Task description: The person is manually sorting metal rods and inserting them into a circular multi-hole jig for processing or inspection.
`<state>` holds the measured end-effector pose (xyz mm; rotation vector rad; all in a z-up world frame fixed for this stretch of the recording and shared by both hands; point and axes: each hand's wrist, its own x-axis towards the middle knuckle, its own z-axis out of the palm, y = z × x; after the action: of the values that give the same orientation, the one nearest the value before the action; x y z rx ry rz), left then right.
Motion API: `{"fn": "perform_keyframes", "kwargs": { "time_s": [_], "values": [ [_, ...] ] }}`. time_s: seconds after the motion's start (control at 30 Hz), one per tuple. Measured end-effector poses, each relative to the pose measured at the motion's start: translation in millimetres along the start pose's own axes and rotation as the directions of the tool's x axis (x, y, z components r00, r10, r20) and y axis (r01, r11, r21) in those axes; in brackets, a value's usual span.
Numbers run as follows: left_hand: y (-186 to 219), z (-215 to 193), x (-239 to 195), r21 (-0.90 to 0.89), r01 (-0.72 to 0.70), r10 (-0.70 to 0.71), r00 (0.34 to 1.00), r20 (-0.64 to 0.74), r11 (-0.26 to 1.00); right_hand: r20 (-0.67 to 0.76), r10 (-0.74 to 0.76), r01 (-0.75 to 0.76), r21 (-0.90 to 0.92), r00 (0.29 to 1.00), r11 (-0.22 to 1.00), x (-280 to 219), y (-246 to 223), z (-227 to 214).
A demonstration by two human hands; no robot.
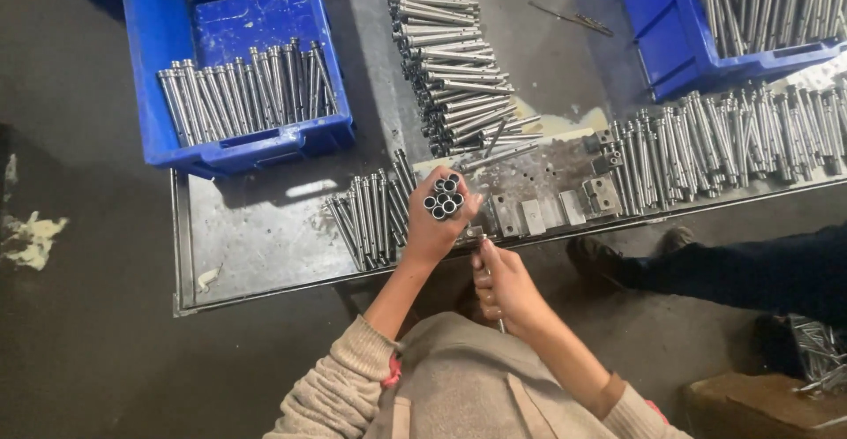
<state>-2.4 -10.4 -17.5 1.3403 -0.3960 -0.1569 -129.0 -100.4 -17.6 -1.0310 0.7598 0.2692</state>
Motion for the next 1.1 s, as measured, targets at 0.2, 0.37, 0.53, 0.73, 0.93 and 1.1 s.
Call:
{"fn": "perform_keyframes", "kwargs": {
  "time_s": [0.2,0.37,0.53,0.73,0.93,1.1],
  "values": [
    [-6.5,6.9,-3.8,0.011,0.009,-0.009,1.000,-0.006,1.000,0.178,0.029,-0.020,-0.055,0.984,0.998,-9.4,-0.2,-8.2],
    [9.1,6.5,-3.6,0.069,-0.020,0.014,0.997,0.082,0.997,0.328,-0.188,0.377,-0.836,0.926,0.399,-24.7,-15.6,-27.7],
    [3.4,1.1,-3.9,0.075,-0.104,0.108,0.993,-0.055,0.992,0.212,-0.860,0.457,-0.889,0.464,0.027,24.0,-40.3,-96.1],
    [9.6,11.0,-3.2,0.130,-0.126,0.131,0.991,-0.026,0.983,0.609,-0.544,0.602,-0.767,0.577,-0.221,43.4,-56.5,-125.1],
    [-13.3,10.9,-5.7,0.217,-0.120,0.146,0.983,-0.111,0.969,0.609,-0.593,0.611,-0.756,0.526,-0.234,47.5,-46.3,-123.2],
    [-19.8,8.5,-6.4,0.238,-0.115,0.145,0.983,-0.115,0.964,0.623,-0.566,0.611,-0.753,0.540,-0.246,47.1,-48.7,-123.3]
  ]
}}
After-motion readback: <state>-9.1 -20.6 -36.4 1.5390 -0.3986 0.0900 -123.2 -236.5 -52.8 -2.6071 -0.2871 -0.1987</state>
